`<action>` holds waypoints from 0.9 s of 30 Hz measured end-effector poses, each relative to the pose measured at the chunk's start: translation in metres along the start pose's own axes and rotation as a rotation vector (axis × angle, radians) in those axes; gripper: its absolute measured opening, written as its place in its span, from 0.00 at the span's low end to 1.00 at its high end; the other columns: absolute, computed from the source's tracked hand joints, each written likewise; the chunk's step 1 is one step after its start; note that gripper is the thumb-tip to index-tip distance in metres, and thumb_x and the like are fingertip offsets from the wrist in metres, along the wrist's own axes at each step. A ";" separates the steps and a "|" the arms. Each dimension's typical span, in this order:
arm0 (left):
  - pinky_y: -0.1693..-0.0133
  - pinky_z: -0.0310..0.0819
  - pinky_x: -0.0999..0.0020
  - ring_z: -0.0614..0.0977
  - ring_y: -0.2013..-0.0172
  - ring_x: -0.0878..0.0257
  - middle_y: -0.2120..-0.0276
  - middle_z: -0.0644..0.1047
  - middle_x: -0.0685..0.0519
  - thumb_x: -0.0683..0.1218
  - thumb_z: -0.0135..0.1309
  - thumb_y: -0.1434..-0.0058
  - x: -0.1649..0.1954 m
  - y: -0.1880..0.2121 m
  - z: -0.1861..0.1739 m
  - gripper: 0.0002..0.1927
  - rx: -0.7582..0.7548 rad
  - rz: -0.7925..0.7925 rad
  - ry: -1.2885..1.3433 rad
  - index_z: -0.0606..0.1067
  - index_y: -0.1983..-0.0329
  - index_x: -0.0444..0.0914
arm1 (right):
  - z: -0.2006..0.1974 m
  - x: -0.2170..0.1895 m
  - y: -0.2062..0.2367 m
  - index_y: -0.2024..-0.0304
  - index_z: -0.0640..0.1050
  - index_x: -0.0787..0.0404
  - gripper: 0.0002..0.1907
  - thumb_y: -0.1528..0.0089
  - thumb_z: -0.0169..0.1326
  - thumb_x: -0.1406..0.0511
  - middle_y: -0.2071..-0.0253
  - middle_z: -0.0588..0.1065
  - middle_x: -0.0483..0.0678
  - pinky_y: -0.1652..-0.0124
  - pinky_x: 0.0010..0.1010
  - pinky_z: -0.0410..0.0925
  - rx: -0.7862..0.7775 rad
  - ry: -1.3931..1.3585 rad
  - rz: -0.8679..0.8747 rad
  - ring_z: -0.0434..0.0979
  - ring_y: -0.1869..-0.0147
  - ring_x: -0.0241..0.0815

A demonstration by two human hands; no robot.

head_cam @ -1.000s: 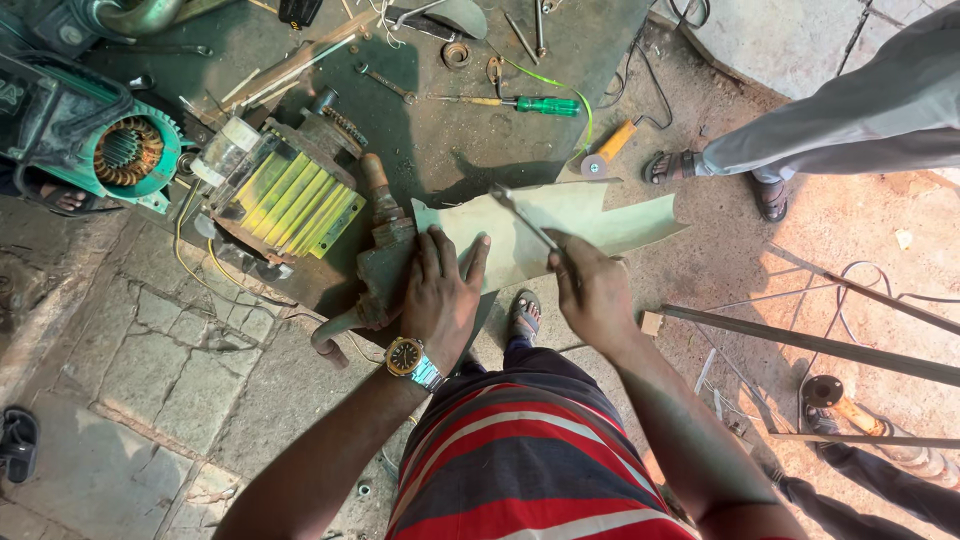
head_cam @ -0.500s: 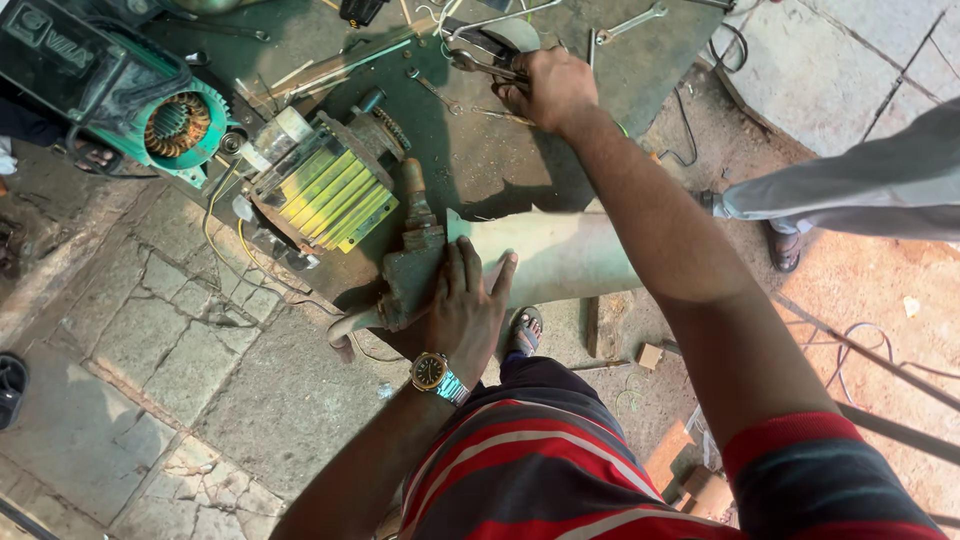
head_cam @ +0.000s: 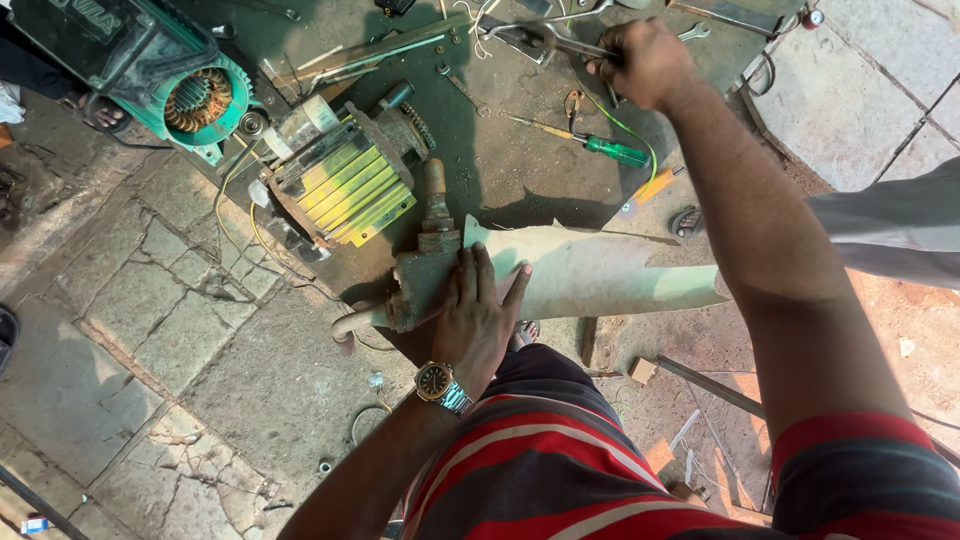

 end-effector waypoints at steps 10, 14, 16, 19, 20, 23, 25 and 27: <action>0.36 0.63 0.50 0.61 0.31 0.36 0.30 0.55 0.27 0.49 0.51 0.35 0.000 -0.001 0.000 0.36 -0.002 -0.002 -0.022 0.56 0.24 0.54 | 0.049 0.019 0.052 0.54 0.81 0.56 0.20 0.38 0.63 0.50 0.62 0.80 0.49 0.58 0.38 0.76 -0.171 0.112 0.046 0.81 0.62 0.44; 0.37 0.63 0.50 0.61 0.31 0.37 0.30 0.55 0.27 0.50 0.52 0.36 0.000 -0.002 -0.006 0.37 -0.021 0.002 -0.029 0.56 0.23 0.54 | 0.067 0.017 0.074 0.50 0.80 0.55 0.15 0.37 0.61 0.59 0.51 0.75 0.49 0.64 0.33 0.76 -0.179 0.238 -0.018 0.81 0.63 0.43; 0.37 0.63 0.49 0.60 0.31 0.35 0.30 0.54 0.27 0.53 0.52 0.37 0.001 -0.002 -0.010 0.37 -0.045 -0.003 0.031 0.56 0.25 0.53 | 0.074 0.014 0.087 0.48 0.80 0.55 0.18 0.40 0.62 0.59 0.48 0.74 0.49 0.63 0.36 0.76 -0.147 0.236 -0.086 0.80 0.60 0.44; 0.37 0.62 0.47 0.59 0.31 0.34 0.31 0.54 0.26 0.55 0.52 0.37 0.002 -0.004 -0.013 0.37 -0.058 0.001 0.068 0.55 0.25 0.52 | 0.073 0.004 0.103 0.50 0.80 0.54 0.19 0.43 0.63 0.58 0.47 0.75 0.47 0.62 0.38 0.75 -0.014 0.232 -0.212 0.81 0.57 0.45; 0.38 0.62 0.47 0.59 0.31 0.34 0.31 0.53 0.26 0.55 0.52 0.37 0.002 -0.004 -0.013 0.37 -0.063 0.002 0.072 0.55 0.25 0.52 | 0.071 0.000 0.105 0.52 0.80 0.53 0.18 0.43 0.63 0.57 0.47 0.76 0.46 0.61 0.39 0.75 0.042 0.228 -0.259 0.81 0.56 0.46; 0.37 0.64 0.50 0.60 0.31 0.36 0.31 0.55 0.27 0.48 0.50 0.35 0.003 -0.004 -0.012 0.36 -0.005 0.016 -0.056 0.56 0.24 0.54 | 0.068 0.000 0.098 0.42 0.80 0.55 0.24 0.41 0.60 0.59 0.49 0.75 0.50 0.65 0.40 0.74 0.065 0.181 -0.200 0.81 0.58 0.47; 0.37 0.64 0.50 0.60 0.31 0.36 0.30 0.55 0.27 0.46 0.49 0.35 0.003 -0.004 -0.009 0.36 -0.016 0.017 -0.057 0.56 0.24 0.54 | 0.065 0.005 0.084 0.47 0.80 0.56 0.18 0.36 0.59 0.58 0.50 0.75 0.50 0.64 0.41 0.73 0.030 0.233 -0.103 0.80 0.59 0.48; 0.38 0.64 0.50 0.60 0.31 0.36 0.30 0.55 0.27 0.45 0.48 0.35 0.005 -0.004 -0.007 0.36 -0.018 0.020 -0.053 0.55 0.24 0.54 | 0.060 0.009 0.071 0.51 0.81 0.57 0.14 0.35 0.59 0.57 0.53 0.76 0.50 0.62 0.42 0.73 0.034 0.275 -0.066 0.80 0.59 0.50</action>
Point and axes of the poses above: each hand's wrist, its own y-axis away from the middle knuckle, its own z-axis out of the palm, x = y × z, the point moved 4 cm from there along -y, towards the middle knuckle
